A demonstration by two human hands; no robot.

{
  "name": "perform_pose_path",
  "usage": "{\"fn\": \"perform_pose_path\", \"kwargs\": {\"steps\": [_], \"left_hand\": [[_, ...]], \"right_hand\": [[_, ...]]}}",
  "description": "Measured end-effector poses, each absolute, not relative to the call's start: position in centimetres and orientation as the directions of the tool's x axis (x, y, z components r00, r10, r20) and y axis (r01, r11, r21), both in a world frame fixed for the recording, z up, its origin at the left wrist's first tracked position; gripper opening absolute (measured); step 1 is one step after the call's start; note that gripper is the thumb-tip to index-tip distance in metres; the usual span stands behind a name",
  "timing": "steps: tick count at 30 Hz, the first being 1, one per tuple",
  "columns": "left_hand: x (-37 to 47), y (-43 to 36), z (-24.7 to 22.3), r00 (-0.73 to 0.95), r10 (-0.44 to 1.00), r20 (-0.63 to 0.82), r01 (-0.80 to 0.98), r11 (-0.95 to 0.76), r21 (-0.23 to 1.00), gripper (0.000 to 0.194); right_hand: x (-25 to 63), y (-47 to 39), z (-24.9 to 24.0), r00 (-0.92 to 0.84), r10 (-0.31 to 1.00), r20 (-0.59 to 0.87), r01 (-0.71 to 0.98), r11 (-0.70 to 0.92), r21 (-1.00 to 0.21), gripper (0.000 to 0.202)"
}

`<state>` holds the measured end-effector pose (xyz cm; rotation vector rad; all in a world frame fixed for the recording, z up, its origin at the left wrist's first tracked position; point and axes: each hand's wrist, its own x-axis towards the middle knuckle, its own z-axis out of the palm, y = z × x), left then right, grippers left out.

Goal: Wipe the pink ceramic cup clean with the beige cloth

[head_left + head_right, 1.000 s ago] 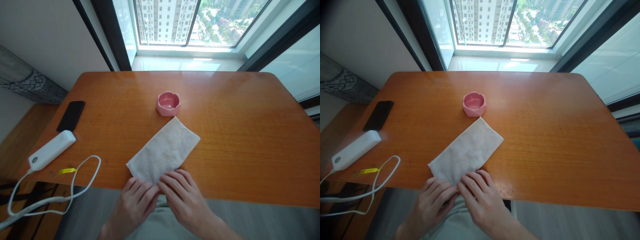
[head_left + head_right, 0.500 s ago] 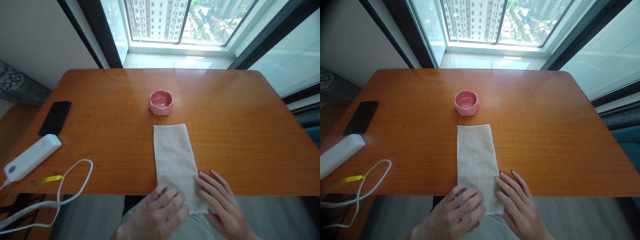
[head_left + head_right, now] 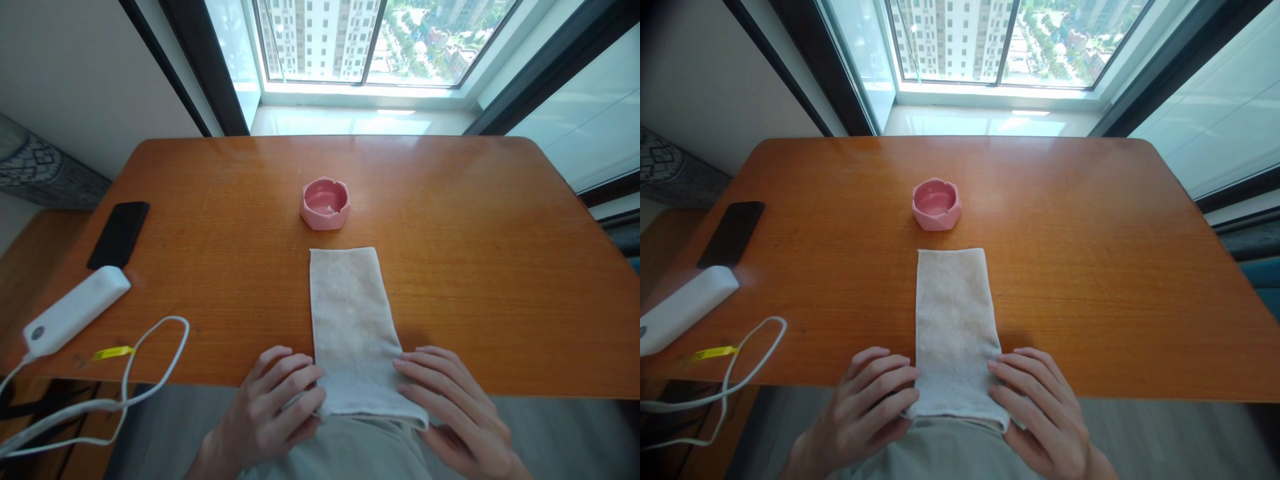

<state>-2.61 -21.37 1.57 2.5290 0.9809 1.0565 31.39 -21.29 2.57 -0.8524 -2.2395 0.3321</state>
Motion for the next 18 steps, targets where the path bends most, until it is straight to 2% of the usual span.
{"fn": "perform_pose_path", "kwargs": {"steps": [4, 8, 13, 18], "left_hand": [[-3.0, -21.6, 1.6, 0.541, 0.607, 0.582, 0.441, -0.794, 0.419, 0.036], [-3.3, -22.4, 1.0, 0.599, 0.581, 0.551, 0.422, -0.814, 0.399, 0.040], [-3.6, -22.7, 0.4, 0.612, 0.571, 0.547, 0.423, -0.821, 0.384, 0.036], [-3.4, -20.9, 2.4, 0.593, 0.561, 0.578, 0.342, -0.825, 0.450, 0.027]], "right_hand": [[31.4, -21.5, 2.6, -0.554, 0.651, 0.520, 0.474, 0.759, -0.446, 0.030], [31.8, -22.8, 1.3, -0.634, 0.604, 0.483, 0.486, 0.797, -0.359, 0.033], [32.0, -23.4, 0.7, -0.671, 0.579, 0.464, 0.499, 0.815, -0.296, 0.035], [31.9, -21.7, 2.6, -0.667, 0.550, 0.502, 0.449, 0.835, -0.318, 0.034]]}}
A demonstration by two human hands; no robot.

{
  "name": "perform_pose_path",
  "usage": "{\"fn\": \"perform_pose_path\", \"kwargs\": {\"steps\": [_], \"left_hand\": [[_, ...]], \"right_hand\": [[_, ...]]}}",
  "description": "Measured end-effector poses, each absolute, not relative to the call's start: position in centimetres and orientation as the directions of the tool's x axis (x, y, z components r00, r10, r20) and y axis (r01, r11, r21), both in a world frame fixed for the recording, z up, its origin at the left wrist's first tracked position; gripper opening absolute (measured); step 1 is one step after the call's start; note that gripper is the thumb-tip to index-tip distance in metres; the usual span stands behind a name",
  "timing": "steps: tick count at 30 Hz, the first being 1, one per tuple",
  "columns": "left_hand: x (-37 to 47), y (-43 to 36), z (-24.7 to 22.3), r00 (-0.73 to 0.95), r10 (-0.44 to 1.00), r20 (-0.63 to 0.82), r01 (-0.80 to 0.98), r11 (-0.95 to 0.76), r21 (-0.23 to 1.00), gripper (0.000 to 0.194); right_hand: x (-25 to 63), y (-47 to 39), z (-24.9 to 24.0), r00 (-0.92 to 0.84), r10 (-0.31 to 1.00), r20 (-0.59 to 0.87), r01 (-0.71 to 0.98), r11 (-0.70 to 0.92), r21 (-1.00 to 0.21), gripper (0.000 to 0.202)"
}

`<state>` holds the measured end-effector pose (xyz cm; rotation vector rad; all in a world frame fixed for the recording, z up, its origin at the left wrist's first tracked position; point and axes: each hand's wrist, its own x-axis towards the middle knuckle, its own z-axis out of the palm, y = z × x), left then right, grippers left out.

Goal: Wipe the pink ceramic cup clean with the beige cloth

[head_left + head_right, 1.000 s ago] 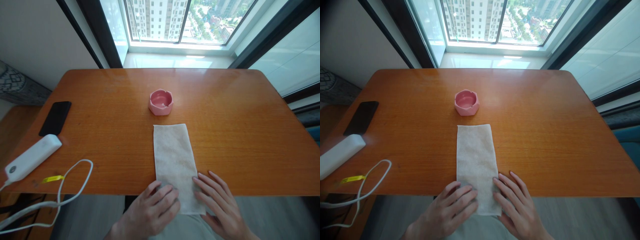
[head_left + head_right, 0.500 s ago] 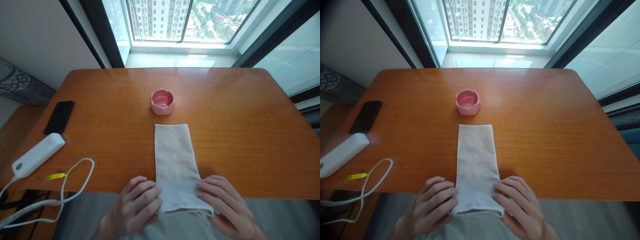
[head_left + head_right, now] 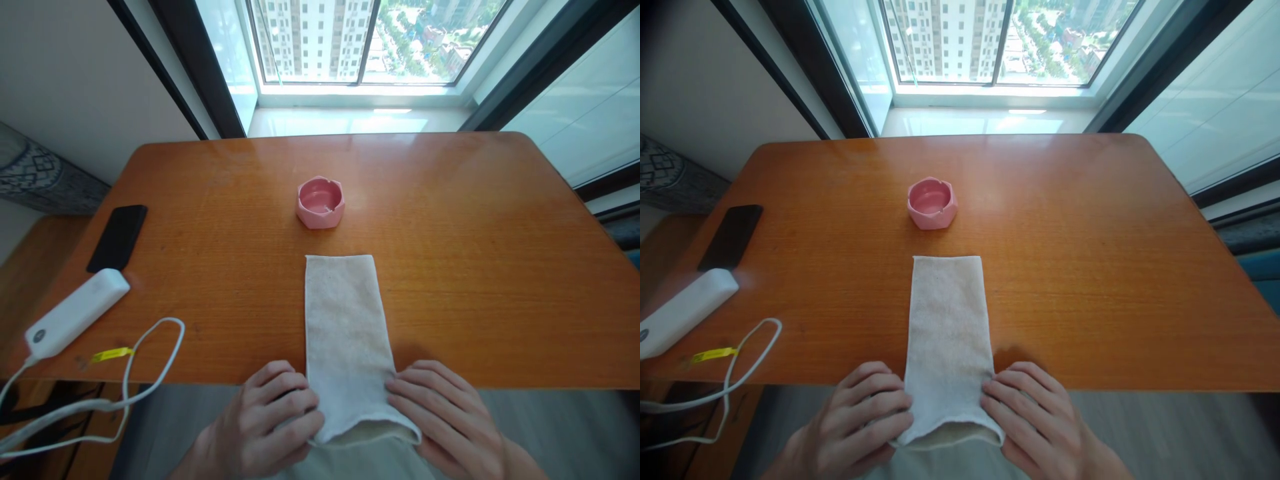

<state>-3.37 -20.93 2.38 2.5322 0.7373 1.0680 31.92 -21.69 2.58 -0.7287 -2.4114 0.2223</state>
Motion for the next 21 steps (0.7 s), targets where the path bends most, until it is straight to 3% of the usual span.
{"fn": "perform_pose_path", "kwargs": {"steps": [3, 8, 13, 18, 21], "left_hand": [[-3.3, -18.9, 4.2, 0.561, 0.581, 0.590, 0.280, -0.804, 0.525, 0.017], [-3.1, -13.9, 5.9, 0.489, 0.651, 0.580, 0.297, -0.750, 0.592, 0.007], [-2.4, -7.8, 4.8, 0.437, 0.705, 0.559, 0.373, -0.708, 0.600, 0.005], [-1.9, -3.5, 2.5, 0.543, 0.653, 0.528, 0.463, -0.757, 0.460, 0.004], [-1.7, -2.5, 1.5, 0.589, 0.622, 0.516, 0.484, -0.783, 0.390, 0.005]], "right_hand": [[32.0, -19.8, 4.3, -0.688, 0.500, 0.525, 0.391, 0.866, -0.312, 0.039], [31.4, -14.9, 5.8, -0.625, 0.489, 0.609, 0.407, 0.869, -0.280, 0.026], [30.3, -8.8, 4.8, -0.501, 0.544, 0.673, 0.414, 0.834, -0.365, 0.024], [29.9, -4.6, 2.5, -0.520, 0.560, 0.645, 0.420, 0.825, -0.378, 0.010], [29.9, -3.7, 1.7, -0.539, 0.595, 0.596, 0.428, 0.803, -0.414, 0.013]]}}
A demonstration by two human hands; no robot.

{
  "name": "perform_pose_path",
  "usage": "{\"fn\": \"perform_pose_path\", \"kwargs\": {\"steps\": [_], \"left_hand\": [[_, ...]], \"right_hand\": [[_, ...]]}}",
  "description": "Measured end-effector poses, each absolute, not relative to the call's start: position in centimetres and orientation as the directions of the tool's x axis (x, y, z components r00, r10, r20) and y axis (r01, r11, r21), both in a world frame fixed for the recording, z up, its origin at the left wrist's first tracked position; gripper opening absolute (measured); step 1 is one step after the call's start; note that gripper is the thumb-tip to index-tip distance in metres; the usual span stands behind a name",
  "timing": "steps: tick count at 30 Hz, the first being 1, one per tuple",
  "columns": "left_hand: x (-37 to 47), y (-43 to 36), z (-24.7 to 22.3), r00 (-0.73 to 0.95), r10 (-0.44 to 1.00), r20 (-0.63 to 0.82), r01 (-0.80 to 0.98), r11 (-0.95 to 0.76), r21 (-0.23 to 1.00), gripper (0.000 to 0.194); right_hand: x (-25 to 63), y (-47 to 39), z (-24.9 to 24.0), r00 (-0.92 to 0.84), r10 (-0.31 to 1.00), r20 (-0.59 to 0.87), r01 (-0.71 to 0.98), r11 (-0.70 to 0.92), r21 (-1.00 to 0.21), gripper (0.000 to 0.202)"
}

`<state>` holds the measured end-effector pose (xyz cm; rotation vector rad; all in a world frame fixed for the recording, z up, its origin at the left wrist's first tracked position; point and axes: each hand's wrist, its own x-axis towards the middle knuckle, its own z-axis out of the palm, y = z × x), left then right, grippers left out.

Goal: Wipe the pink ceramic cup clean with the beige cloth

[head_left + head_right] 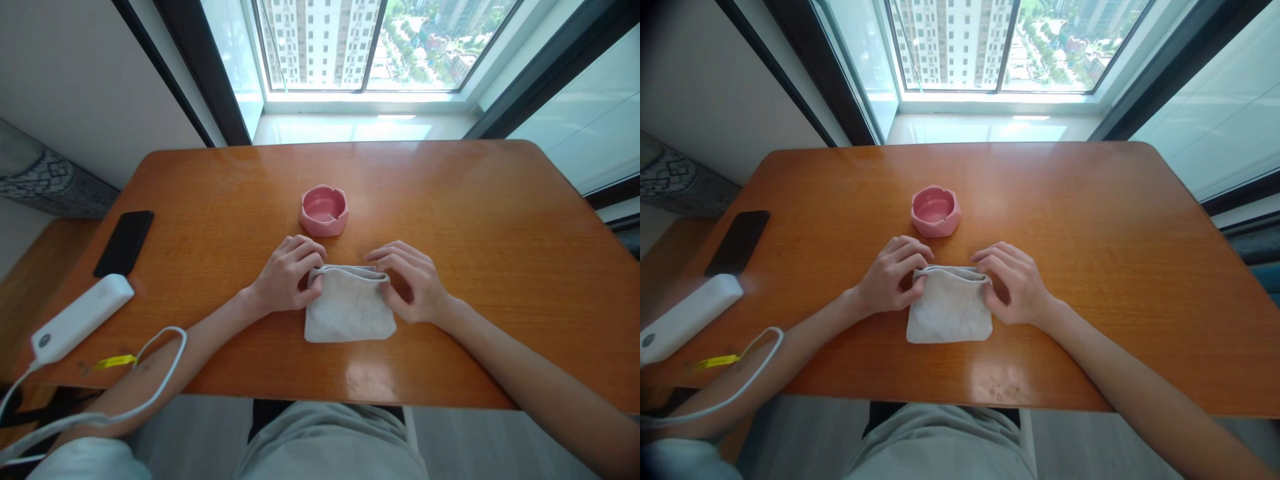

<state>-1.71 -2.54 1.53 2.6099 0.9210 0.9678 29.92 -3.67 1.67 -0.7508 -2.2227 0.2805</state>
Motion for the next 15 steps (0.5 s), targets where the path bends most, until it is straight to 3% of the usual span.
{"fn": "perform_pose_path", "kwargs": {"steps": [6, 15], "left_hand": [[-2.00, -2.76, 1.45, 0.612, 0.606, 0.509, 0.460, -0.796, 0.394, 0.006], [-2.06, -2.90, 1.41, 0.602, 0.614, 0.511, 0.488, -0.789, 0.372, 0.006]], "right_hand": [[29.90, -3.53, 1.91, -0.567, 0.655, 0.499, 0.430, 0.753, -0.499, 0.015], [29.96, -3.61, 1.69, -0.565, 0.685, 0.461, 0.476, 0.726, -0.495, 0.008]]}}
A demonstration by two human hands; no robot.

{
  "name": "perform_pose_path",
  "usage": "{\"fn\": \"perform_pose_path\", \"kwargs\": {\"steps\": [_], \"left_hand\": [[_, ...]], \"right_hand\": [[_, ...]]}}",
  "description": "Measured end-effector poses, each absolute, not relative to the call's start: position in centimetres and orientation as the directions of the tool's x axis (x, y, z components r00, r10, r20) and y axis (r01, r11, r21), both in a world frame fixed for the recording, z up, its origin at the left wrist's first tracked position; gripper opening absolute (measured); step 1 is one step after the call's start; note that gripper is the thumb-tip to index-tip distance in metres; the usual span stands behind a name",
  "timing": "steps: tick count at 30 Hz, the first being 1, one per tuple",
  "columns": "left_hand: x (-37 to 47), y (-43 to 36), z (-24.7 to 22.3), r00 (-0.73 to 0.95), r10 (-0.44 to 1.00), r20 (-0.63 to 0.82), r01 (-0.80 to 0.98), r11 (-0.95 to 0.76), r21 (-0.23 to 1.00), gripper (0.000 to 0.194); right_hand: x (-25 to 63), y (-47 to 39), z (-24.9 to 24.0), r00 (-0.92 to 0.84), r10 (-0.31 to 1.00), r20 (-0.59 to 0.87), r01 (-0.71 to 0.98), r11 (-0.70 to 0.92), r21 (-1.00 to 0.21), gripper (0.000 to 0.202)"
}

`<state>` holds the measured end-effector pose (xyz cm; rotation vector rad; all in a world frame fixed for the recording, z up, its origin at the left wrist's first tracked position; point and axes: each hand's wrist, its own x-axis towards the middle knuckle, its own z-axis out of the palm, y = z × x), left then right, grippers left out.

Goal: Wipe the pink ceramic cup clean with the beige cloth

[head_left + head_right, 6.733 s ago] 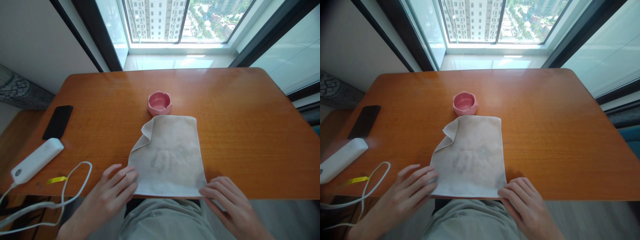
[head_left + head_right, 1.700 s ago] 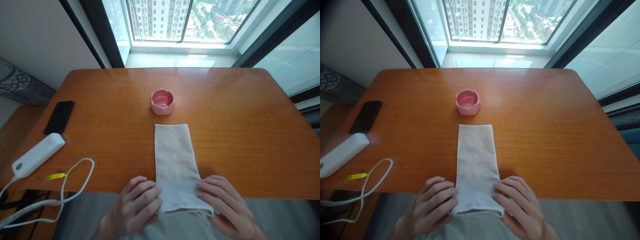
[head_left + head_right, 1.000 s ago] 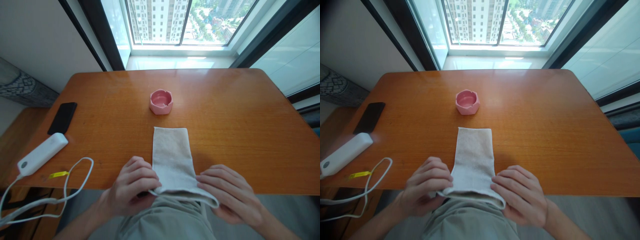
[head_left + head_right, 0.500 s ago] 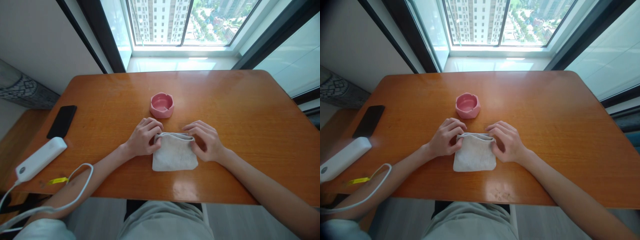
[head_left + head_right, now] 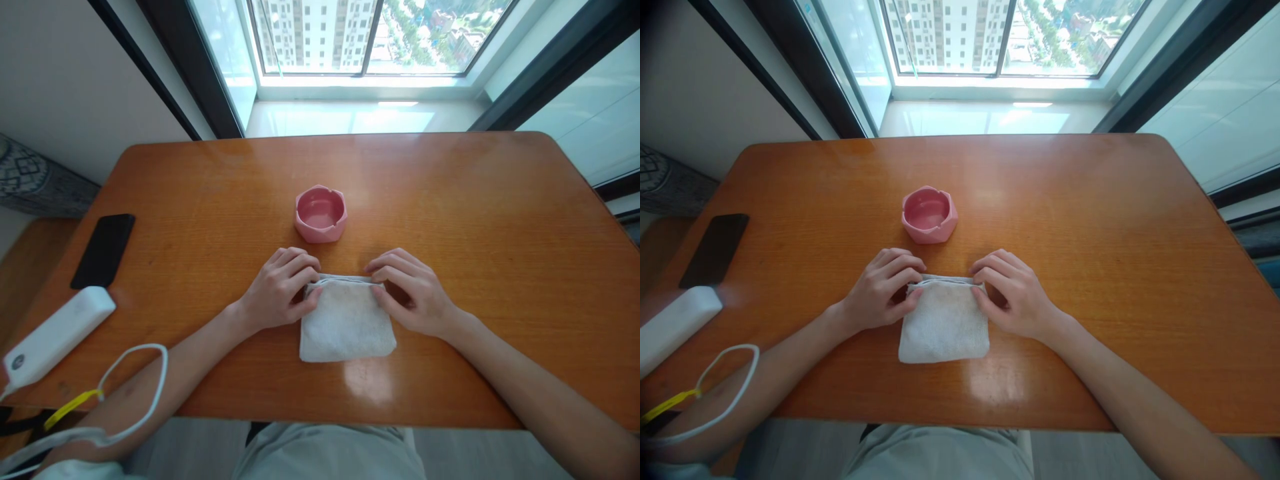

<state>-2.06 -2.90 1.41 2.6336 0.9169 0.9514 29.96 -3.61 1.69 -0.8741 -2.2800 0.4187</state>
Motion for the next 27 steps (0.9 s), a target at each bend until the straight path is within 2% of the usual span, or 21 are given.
{"fn": "perform_pose_path", "kwargs": {"steps": [10, 14, 19, 24, 26, 27], "left_hand": [[-2.0, -2.8, 1.2, 0.569, 0.646, 0.509, 0.552, -0.759, 0.346, 0.014], [-1.9, -2.7, 1.1, 0.560, 0.692, 0.455, 0.606, -0.717, 0.345, 0.015], [-1.8, -2.9, 1.3, 0.526, 0.733, 0.432, 0.625, -0.677, 0.388, 0.005], [-0.4, -3.8, 3.3, 0.665, 0.547, 0.508, 0.457, -0.836, 0.303, 0.025], [0.9, -3.8, 3.9, 0.776, 0.436, 0.456, 0.323, -0.895, 0.307, 0.034], [1.5, -3.6, 4.1, 0.827, 0.377, 0.417, 0.260, -0.914, 0.311, 0.038]], "right_hand": [[29.9, -3.7, 1.8, -0.517, 0.725, 0.454, 0.510, 0.688, -0.517, 0.011], [29.8, -3.6, 1.8, -0.514, 0.735, 0.443, 0.530, 0.677, -0.510, 0.013], [29.6, -3.5, 1.7, -0.513, 0.747, 0.422, 0.562, 0.664, -0.493, 0.019], [30.1, -5.6, 2.8, -0.415, 0.813, 0.409, 0.637, 0.580, -0.508, 0.021], [30.4, -7.3, 3.6, -0.289, 0.892, 0.348, 0.666, 0.448, -0.596, 0.017], [30.5, -8.3, 4.0, -0.208, 0.942, 0.265, 0.662, 0.335, -0.670, 0.016]]}}
